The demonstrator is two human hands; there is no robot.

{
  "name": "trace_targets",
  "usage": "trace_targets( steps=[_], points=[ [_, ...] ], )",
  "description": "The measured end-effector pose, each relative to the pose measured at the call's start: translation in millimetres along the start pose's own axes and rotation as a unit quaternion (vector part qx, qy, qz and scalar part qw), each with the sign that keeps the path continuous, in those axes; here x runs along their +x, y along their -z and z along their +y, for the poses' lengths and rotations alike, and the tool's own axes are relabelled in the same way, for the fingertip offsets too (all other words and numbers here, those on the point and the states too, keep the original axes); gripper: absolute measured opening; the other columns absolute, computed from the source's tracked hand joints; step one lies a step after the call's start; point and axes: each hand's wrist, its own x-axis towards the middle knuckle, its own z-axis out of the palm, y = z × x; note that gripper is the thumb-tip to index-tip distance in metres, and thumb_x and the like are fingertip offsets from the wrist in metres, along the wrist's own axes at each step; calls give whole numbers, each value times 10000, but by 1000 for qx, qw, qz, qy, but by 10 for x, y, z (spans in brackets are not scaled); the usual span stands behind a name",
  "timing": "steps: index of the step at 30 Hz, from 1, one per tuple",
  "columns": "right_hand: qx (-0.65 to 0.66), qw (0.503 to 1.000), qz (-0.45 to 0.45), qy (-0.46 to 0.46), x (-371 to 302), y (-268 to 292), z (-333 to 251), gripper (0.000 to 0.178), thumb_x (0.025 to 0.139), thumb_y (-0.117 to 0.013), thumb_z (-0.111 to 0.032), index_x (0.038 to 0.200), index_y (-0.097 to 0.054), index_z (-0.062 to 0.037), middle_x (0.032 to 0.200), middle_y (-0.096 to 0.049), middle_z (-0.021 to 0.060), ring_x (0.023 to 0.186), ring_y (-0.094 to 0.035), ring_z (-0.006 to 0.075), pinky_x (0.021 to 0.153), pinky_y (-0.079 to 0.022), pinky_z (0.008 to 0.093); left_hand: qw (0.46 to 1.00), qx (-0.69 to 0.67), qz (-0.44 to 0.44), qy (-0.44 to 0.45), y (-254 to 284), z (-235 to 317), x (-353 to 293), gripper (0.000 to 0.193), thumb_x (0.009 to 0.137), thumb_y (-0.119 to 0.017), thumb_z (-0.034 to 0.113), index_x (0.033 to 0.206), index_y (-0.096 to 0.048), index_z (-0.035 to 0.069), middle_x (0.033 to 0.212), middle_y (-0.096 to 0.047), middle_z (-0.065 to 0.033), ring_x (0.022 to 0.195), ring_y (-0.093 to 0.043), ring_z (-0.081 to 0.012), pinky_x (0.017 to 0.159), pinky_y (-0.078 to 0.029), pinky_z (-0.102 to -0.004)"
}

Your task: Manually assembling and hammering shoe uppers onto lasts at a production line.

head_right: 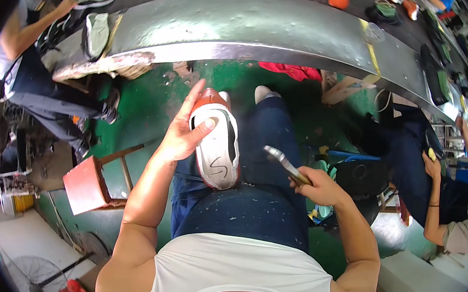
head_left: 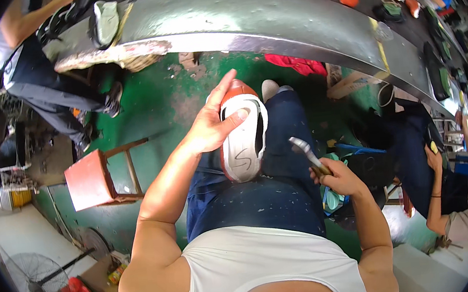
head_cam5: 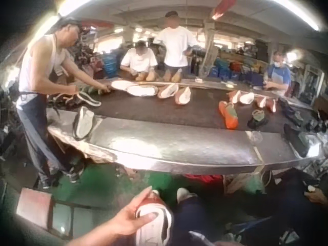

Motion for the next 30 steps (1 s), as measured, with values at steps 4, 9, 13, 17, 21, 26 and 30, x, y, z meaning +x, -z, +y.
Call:
trace_targets(
  steps=[4, 9, 13, 17, 21, 26, 30],
  points=[
    [56, 998, 9, 14, 182, -410, -728, 298, 972, -603, -170, 1192, -603, 30, 940, -681, 53, 885, -652, 116, 796, -517, 272, 999, -41, -11, 15, 186, -16, -109, 588, 973, -666, 137, 1491, -389, 155, 1288, -589, -81, 1213, -537, -183, 1046, -447, -357],
    [128, 985, -51, 108, 743, -633, -983, 282, 1009, -567, -165, 1206, -590, 37, 995, -674, 57, 959, -650, 139, 837, -524, 296, 991, -128, -14, 39, 323, -3, -190, 558, 1017, -602, 196, 1511, -355, 114, 1371, -545, -107, 1285, -491, -202, 1098, -396, -361],
    [225, 965, -115, 67, 1001, -629, -1191, 278, 1029, -550, -172, 1214, -576, 34, 1125, -631, 94, 1032, -618, 165, 876, -519, 334, 1000, 22, 4, 12, 415, -18, -212, 516, 1035, -565, 191, 1494, -358, 80, 1350, -578, -113, 1266, -520, -195, 1092, -410, -355],
    [179, 973, -140, 24, 1130, -594, -1241, 239, 1032, -540, -183, 1150, -581, 21, 973, -651, 79, 877, -638, 154, 788, -538, 340, 999, 11, 46, 6, 433, -73, -214, 441, 1015, -605, 162, 1422, -461, 70, 1280, -628, -98, 1189, -569, -172, 1046, -458, -341],
    [-40, 995, -59, 74, 1245, -612, -1159, 210, 1021, -538, -152, 1137, -583, 17, 933, -664, 76, 787, -664, 162, 709, -569, 350, 997, -69, 47, 3, 450, -210, -196, 454, 1007, -614, 131, 1431, -463, 70, 1337, -596, -109, 1231, -552, -186, 1073, -435, -345],
    [-214, 953, 80, 198, 1371, -670, -962, 224, 981, -592, -167, 1057, -592, 44, 885, -651, 228, 762, -655, 374, 698, -515, 447, 995, -70, 70, 31, 424, -247, -174, 437, 1000, -624, 128, 1409, -480, 74, 1223, -625, -64, 1161, -571, -154, 1035, -460, -332],
    [-298, 923, 112, 215, 1091, -638, -1153, 234, 969, -607, -168, 1056, -589, 48, 905, -652, 245, 811, -642, 432, 736, -507, 482, 994, -97, 54, 4, 383, -139, -201, 422, 989, -640, 118, 1384, -504, 68, 1216, -626, -60, 1138, -573, -140, 1009, -470, -316]
  ],
)
